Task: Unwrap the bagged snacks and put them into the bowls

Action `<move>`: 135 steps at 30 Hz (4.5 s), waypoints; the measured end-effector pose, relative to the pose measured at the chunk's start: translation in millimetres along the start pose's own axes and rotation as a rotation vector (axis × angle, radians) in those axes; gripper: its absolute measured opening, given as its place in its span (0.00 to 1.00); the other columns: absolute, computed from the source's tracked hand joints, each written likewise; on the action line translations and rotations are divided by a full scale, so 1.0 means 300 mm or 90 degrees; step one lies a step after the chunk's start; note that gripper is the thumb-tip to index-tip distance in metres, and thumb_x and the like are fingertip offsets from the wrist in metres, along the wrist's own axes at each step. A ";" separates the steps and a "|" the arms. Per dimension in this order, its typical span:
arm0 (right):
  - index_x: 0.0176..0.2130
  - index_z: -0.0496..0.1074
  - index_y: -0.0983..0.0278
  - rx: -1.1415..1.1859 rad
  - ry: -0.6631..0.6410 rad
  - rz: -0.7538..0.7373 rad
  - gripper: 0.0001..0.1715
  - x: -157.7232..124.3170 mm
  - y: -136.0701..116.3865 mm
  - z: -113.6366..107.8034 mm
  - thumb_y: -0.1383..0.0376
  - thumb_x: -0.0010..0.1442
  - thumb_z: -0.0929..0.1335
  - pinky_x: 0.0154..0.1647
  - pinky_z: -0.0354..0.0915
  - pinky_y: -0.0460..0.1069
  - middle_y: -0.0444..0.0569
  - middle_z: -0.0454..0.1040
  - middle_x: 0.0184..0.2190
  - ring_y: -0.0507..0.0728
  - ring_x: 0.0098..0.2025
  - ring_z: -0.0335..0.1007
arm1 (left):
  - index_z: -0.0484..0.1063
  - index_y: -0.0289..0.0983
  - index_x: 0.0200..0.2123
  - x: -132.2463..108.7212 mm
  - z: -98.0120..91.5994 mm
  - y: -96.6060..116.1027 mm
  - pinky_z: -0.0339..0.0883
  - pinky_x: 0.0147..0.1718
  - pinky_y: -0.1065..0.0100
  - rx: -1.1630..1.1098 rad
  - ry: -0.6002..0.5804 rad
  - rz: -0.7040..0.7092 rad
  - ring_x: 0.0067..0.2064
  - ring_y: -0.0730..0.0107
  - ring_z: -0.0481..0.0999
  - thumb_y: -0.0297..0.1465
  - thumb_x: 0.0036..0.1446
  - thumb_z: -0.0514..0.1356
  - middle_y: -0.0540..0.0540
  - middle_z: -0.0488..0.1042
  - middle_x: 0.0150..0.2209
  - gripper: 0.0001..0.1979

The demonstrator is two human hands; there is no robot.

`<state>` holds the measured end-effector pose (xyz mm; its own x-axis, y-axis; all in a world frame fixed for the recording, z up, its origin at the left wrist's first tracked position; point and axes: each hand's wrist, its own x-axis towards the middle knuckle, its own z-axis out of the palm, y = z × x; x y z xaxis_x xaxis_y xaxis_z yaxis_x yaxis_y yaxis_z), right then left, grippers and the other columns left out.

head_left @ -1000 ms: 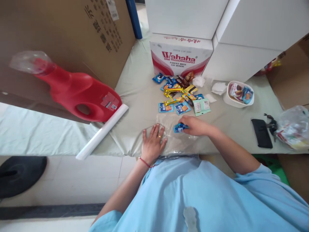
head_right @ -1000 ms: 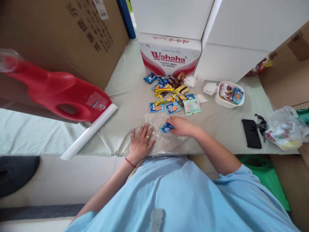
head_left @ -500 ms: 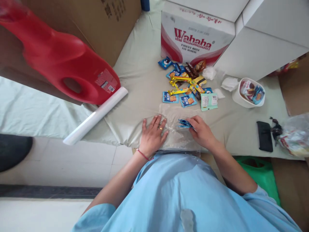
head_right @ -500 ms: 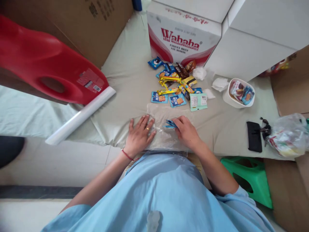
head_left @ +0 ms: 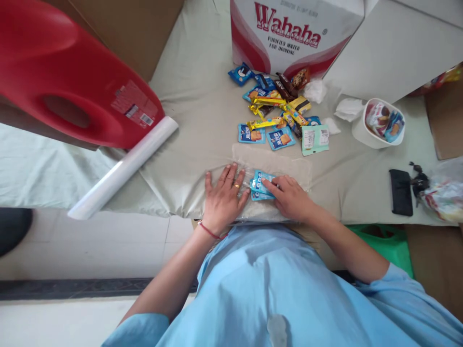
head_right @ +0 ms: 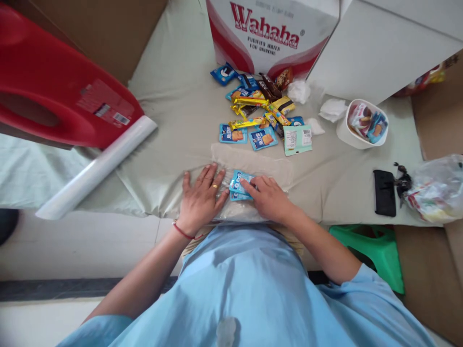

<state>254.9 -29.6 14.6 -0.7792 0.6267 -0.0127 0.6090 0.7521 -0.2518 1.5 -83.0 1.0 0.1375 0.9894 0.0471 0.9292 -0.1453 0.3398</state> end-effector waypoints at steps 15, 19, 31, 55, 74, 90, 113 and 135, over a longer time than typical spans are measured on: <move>0.68 0.69 0.60 0.093 -0.020 0.105 0.36 0.120 -0.073 -0.002 0.51 0.66 0.73 0.61 0.59 0.64 0.60 0.69 0.63 0.71 0.62 0.59 | 0.56 0.40 0.75 -0.003 0.009 0.000 0.27 0.73 0.28 0.012 0.006 -0.023 0.77 0.47 0.57 0.44 0.74 0.48 0.37 0.54 0.77 0.31; 0.70 0.66 0.61 0.059 0.035 0.095 0.38 0.087 -0.093 0.040 0.48 0.69 0.70 0.72 0.48 0.69 0.62 0.66 0.67 0.71 0.69 0.55 | 0.52 0.40 0.77 0.000 0.010 0.002 0.25 0.72 0.26 0.012 0.012 -0.043 0.77 0.46 0.56 0.43 0.74 0.47 0.36 0.54 0.77 0.32; 0.70 0.63 0.58 0.222 0.134 0.025 0.37 -0.151 -0.079 0.003 0.50 0.69 0.70 0.70 0.61 0.69 0.63 0.64 0.70 0.69 0.72 0.60 | 0.65 0.44 0.71 -0.072 -0.053 -0.150 0.49 0.75 0.42 -0.064 0.055 0.126 0.77 0.55 0.58 0.29 0.67 0.52 0.42 0.66 0.72 0.29; 0.47 0.79 0.57 0.429 0.237 0.186 0.13 -0.201 -0.013 -0.066 0.58 0.72 0.65 0.55 0.73 0.58 0.55 0.78 0.51 0.61 0.53 0.77 | 0.75 0.50 0.63 -0.012 -0.112 -0.235 0.27 0.75 0.34 0.031 -0.002 0.236 0.78 0.45 0.52 0.41 0.65 0.58 0.44 0.70 0.70 0.24; 0.51 0.76 0.63 0.231 0.253 0.297 0.17 -0.194 0.057 -0.026 0.60 0.73 0.62 0.51 0.71 0.58 0.57 0.77 0.46 0.62 0.48 0.74 | 0.80 0.41 0.33 0.074 -0.032 -0.181 0.49 0.72 0.37 -0.093 0.086 -0.047 0.75 0.46 0.58 0.40 0.70 0.55 0.42 0.78 0.60 0.18; 0.35 0.76 0.62 0.390 0.314 0.446 0.18 -0.192 0.071 -0.048 0.52 0.69 0.68 0.34 0.63 0.50 0.46 0.73 0.28 0.54 0.31 0.68 | 0.75 0.40 0.32 0.095 -0.014 -0.158 0.44 0.73 0.37 -0.136 0.087 -0.103 0.72 0.48 0.64 0.39 0.66 0.57 0.39 0.77 0.60 0.13; 0.60 0.76 0.57 0.181 0.040 0.190 0.19 0.140 -0.086 -0.014 0.62 0.74 0.65 0.38 0.62 0.47 0.53 0.74 0.48 0.56 0.42 0.71 | 0.72 0.35 0.51 0.078 -0.052 -0.138 0.54 0.70 0.41 -0.144 0.281 -0.177 0.72 0.43 0.59 0.38 0.63 0.62 0.30 0.65 0.64 0.16; 0.66 0.70 0.70 0.049 0.031 0.347 0.33 0.285 0.101 -0.122 0.58 0.66 0.72 0.61 0.63 0.63 0.69 0.72 0.61 0.74 0.64 0.63 | 0.77 0.43 0.60 0.062 0.016 0.123 0.61 0.56 0.51 -0.018 0.016 0.110 0.63 0.50 0.72 0.25 0.69 0.55 0.41 0.76 0.64 0.21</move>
<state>212.0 54.1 41.3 -0.3454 0.9312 -0.1161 0.9081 0.3005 -0.2916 40.1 -69.8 9.9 0.2846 0.9497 0.1308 0.8825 -0.3128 0.3511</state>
